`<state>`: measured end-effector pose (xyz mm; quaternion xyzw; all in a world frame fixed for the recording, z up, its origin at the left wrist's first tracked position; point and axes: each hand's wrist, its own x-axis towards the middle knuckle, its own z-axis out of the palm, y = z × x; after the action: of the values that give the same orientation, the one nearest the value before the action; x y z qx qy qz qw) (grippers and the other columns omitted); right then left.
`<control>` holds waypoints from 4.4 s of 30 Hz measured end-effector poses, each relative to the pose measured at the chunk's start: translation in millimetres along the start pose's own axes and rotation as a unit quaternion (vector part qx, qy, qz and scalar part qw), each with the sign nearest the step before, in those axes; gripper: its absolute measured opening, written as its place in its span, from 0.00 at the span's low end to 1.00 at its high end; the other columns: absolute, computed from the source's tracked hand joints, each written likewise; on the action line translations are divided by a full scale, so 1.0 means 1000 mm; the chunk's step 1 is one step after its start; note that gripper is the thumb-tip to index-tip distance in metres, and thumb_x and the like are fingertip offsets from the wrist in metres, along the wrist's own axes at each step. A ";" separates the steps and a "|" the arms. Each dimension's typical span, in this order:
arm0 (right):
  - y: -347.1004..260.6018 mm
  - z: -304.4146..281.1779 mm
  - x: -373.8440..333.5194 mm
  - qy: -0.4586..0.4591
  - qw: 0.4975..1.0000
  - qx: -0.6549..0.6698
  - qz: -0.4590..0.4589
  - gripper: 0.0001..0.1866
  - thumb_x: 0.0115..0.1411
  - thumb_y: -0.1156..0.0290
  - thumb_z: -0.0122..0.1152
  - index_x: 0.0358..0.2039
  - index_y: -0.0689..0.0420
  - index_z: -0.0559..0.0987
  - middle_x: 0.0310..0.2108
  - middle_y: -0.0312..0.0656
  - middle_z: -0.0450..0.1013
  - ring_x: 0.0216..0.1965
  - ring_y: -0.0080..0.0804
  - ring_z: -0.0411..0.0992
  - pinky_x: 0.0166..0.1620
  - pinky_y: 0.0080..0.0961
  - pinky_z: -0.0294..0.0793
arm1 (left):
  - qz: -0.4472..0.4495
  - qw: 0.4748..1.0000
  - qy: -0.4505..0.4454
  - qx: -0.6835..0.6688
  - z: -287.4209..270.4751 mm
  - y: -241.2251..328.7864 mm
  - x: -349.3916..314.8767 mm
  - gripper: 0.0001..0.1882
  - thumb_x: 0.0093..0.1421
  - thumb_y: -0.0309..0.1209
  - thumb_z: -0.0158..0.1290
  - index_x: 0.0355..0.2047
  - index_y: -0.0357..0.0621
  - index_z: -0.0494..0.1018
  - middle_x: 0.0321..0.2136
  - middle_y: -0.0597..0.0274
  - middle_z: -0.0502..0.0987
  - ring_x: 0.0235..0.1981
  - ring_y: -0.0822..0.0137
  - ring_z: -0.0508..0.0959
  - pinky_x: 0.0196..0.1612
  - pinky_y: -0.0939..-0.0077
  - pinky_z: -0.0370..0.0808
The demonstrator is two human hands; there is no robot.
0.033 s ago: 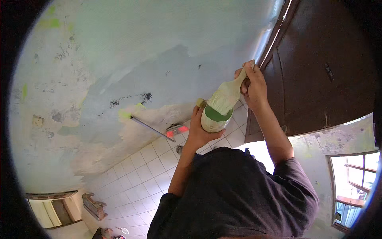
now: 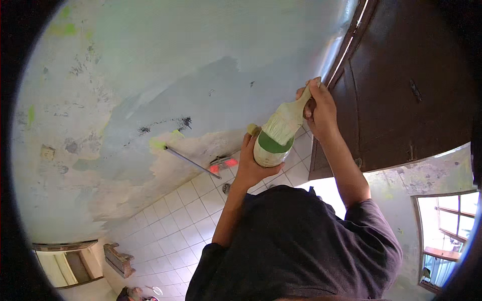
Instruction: The person paints a wall using a brush, dipping it into a container of green paint and applying it to the surface in several locations.
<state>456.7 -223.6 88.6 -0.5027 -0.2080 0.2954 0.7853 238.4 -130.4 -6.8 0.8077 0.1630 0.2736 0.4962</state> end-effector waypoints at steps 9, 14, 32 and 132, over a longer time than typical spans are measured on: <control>0.030 -0.035 0.003 -0.008 0.987 0.142 0.068 0.15 0.76 0.56 0.56 0.43 0.56 0.74 0.38 0.48 0.81 0.23 0.22 0.70 0.27 0.17 0.67 | -0.016 0.994 0.039 -0.100 0.002 -0.002 0.002 0.52 0.39 0.39 0.78 0.65 0.38 0.68 0.62 0.46 0.68 0.66 0.45 0.67 0.68 0.51 0.66; 0.029 -0.044 0.012 -0.075 0.981 0.158 0.089 0.11 0.75 0.61 0.58 0.43 0.56 0.74 0.41 0.52 0.82 0.30 0.27 0.76 0.32 0.21 0.74 | -0.019 0.990 0.049 -0.131 -0.007 -0.007 0.012 0.52 0.39 0.36 0.78 0.65 0.38 0.67 0.60 0.47 0.67 0.63 0.47 0.69 0.65 0.52 0.69; 0.082 -0.062 0.011 -0.115 0.960 0.215 0.141 0.24 0.64 0.80 0.66 0.60 0.70 0.76 0.44 0.48 0.81 0.41 0.29 0.81 0.38 0.17 0.81 | 0.039 0.996 -0.028 -0.075 -0.045 -0.079 0.101 0.52 0.42 0.32 0.80 0.64 0.39 0.62 0.55 0.53 0.76 0.54 0.60 0.78 0.57 0.62 0.77; 0.202 -0.069 0.194 0.183 0.970 -0.163 0.001 0.23 0.71 0.63 0.62 0.61 0.62 0.77 0.30 0.40 0.76 0.30 0.25 0.74 0.36 0.30 0.76 | -0.126 0.984 0.031 -0.122 0.034 -0.183 0.164 0.58 0.42 0.39 0.80 0.69 0.34 0.60 0.62 0.48 0.72 0.62 0.53 0.74 0.67 0.55 0.70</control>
<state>592.0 -74.1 -118.4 -0.6695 -0.1053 0.1614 0.7173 391.4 16.1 -135.9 0.7051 0.2444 0.2513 0.6164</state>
